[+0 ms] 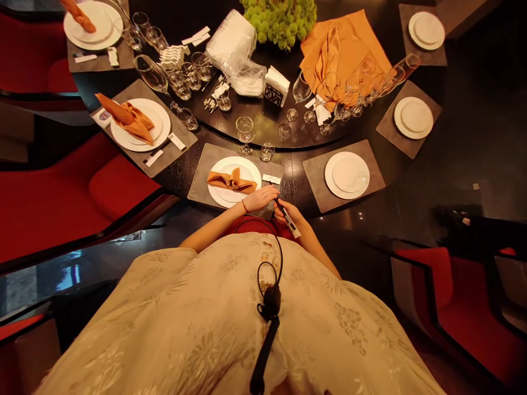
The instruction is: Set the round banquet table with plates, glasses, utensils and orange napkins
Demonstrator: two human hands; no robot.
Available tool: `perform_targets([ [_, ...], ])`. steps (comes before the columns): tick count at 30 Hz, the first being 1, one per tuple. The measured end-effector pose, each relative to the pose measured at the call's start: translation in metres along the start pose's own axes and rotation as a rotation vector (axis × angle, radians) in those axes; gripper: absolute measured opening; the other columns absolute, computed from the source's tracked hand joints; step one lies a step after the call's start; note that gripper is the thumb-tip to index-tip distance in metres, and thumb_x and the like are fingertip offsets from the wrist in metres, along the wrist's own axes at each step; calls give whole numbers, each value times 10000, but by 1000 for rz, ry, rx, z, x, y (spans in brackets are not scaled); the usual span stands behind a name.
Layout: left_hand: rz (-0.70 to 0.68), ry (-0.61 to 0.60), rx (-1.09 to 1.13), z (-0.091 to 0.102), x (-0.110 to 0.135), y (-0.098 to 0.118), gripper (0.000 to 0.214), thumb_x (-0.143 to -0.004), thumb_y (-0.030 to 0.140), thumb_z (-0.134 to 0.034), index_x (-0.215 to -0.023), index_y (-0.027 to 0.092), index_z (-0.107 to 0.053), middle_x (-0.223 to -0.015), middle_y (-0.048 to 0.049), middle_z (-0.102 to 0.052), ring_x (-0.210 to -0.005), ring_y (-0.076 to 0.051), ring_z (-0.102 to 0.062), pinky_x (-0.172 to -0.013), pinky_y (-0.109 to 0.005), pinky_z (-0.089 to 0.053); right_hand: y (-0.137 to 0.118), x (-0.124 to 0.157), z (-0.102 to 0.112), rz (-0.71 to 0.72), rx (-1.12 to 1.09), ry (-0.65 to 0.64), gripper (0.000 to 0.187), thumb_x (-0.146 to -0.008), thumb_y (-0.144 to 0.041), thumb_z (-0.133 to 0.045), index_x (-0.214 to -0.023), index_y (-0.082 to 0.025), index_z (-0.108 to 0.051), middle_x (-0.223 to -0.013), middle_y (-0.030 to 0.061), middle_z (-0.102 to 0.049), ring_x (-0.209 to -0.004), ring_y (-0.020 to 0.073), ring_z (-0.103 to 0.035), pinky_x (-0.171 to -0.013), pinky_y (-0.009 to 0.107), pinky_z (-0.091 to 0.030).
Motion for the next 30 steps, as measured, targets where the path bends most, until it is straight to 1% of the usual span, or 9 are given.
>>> perform_targets([
  [3,109,180,42,-5,5,7,239,-963,401,-485,-943,180,-572,-1202,-169,-666,-1185,-217,-615,-1075,-451,-470,-3,-4,4,192,103,183,362,-918,-559,-512,-789,-223,-472,-492,-88,-405,-350,71,-312,-360,192,-249],
  [6,355,371,260,-17,10,11,260,-963,427,-490,-1048,182,-513,-1111,-153,-692,-1022,-207,-685,-872,-362,-568,-9,-6,8,418,340,429,392,-941,-601,-437,-808,-234,-474,-530,-69,-429,-402,85,-346,-410,190,-266],
  [9,577,339,540,-38,11,10,303,-893,430,-606,-1039,185,-502,-816,-42,-694,-692,-136,-676,-658,-245,-556,-13,-6,7,462,755,628,362,-981,-516,-405,-784,-226,-492,-606,-9,-507,-555,133,-491,-540,214,-345],
  [12,713,285,672,-51,15,5,325,-815,339,-683,-1061,185,-536,-628,44,-598,-530,-89,-583,-567,-196,-507,-14,-8,3,367,1104,761,283,-995,-388,-417,-831,-205,-558,-688,52,-584,-710,193,-583,-653,245,-363],
  [16,810,244,700,-53,25,-1,432,-799,274,-670,-1209,184,-567,-488,87,-463,-408,-86,-478,-489,-212,-473,-11,-14,-4,259,1304,749,239,-988,-305,-437,-990,-170,-634,-750,96,-646,-778,222,-622,-702,255,-377],
  [19,890,218,755,-53,30,-3,478,-819,323,-674,-1263,185,-563,-533,54,-534,-437,-110,-543,-505,-242,-508,-11,-20,-4,261,1356,710,247,-983,-298,-452,-1050,-177,-656,-776,93,-672,-780,212,-629,-705,246,-383],
  [22,937,223,854,-55,32,-6,564,-824,396,-702,-1329,228,-515,-659,11,-636,-524,-140,-639,-553,-265,-554,-13,-25,0,285,1325,708,300,-992,-297,-409,-952,-176,-680,-784,87,-684,-757,196,-626,-694,239,-379],
  [26,939,236,887,-60,31,-10,686,-807,468,-728,-1397,241,-461,-720,-9,-670,-548,-166,-666,-599,-318,-592,-14,-33,4,343,1227,719,372,-987,-305,-388,-830,-172,-698,-796,81,-700,-725,180,-608,-674,239,-380],
  [30,993,263,884,-62,33,-11,725,-823,462,-719,-1438,247,-400,-713,1,-668,-539,-165,-669,-573,-300,-581,-12,-38,5,308,1242,829,404,-977,-330,-427,-741,-151,-701,-812,121,-684,-744,188,-602,-678,250,-380],
])
Point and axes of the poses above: each hand's wrist, its own x-axis away from the middle knuckle, its own z-axis out of the back of the hand, y = z × x, the point moved 3 cm from there along -x, towards the middle knuckle
